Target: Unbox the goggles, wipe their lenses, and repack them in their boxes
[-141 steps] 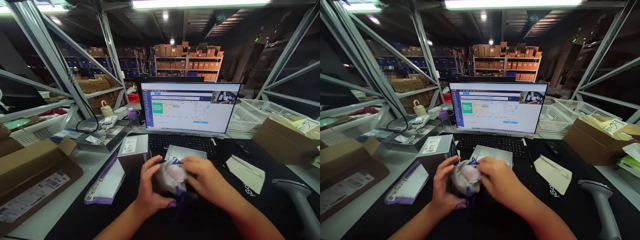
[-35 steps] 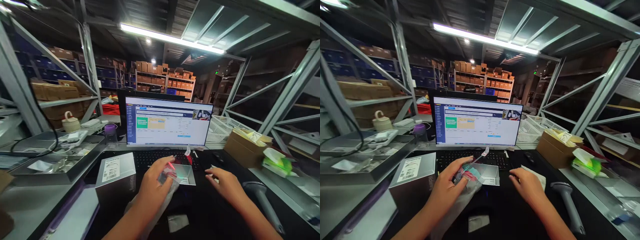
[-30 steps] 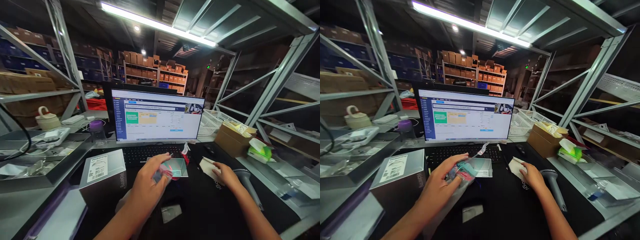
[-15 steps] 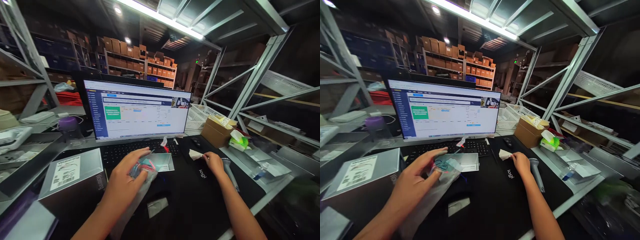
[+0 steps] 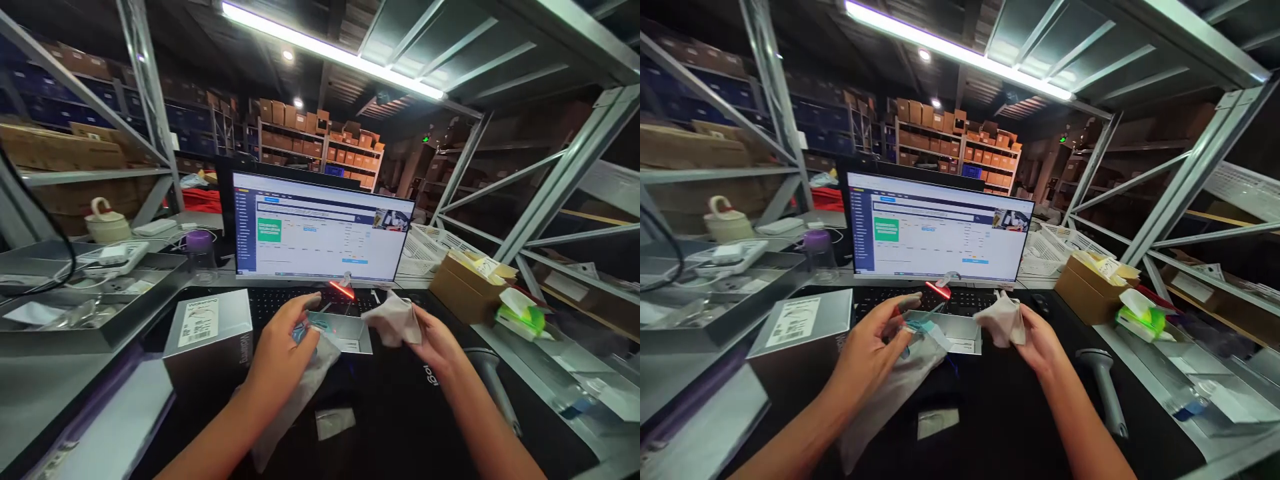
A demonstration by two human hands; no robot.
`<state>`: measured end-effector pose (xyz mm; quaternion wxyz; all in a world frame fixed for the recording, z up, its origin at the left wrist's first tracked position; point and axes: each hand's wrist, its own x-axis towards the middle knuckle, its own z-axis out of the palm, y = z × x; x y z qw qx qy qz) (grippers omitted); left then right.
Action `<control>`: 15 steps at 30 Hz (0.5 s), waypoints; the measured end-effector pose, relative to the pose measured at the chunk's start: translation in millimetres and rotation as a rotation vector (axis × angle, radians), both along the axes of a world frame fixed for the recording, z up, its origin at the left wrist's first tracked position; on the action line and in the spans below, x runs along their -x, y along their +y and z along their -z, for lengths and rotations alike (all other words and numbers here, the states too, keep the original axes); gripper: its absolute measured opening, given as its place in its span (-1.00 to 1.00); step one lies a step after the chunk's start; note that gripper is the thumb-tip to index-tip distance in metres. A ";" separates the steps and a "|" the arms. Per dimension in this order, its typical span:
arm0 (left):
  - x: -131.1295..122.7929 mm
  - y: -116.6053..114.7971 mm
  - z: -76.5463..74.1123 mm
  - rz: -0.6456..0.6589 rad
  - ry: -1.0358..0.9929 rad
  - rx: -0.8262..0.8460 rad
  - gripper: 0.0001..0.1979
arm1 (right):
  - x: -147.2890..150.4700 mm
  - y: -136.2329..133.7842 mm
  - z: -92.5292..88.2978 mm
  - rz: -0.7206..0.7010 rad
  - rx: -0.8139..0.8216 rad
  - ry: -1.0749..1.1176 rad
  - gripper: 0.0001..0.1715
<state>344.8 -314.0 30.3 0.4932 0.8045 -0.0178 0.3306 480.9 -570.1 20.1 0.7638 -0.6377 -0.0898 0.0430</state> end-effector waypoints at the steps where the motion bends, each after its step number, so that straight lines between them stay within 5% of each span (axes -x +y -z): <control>1: -0.2 0.0 0.0 -0.011 -0.008 -0.003 -0.55 | 11.2 14.6 -3.1 -0.046 -0.098 0.025 -0.68; 4: -0.8 -0.4 -1.3 -0.055 -0.049 -0.020 -0.52 | 49.7 54.9 -11.7 -0.232 -0.398 0.064 -0.71; 8: 0.5 -1.8 -1.5 -0.073 -0.109 -0.054 -0.55 | 84.7 94.2 -16.9 -0.493 -0.257 -0.178 -0.74; 12: 2.4 -4.9 9.8 -0.064 -0.226 -0.181 -0.47 | 89.0 116.0 -13.3 -0.245 -0.003 -0.614 -0.95; 15: -0.2 -8.0 22.6 -0.024 -0.273 -0.242 -0.52 | 90.1 121.9 -6.8 -0.013 0.025 -0.662 -0.91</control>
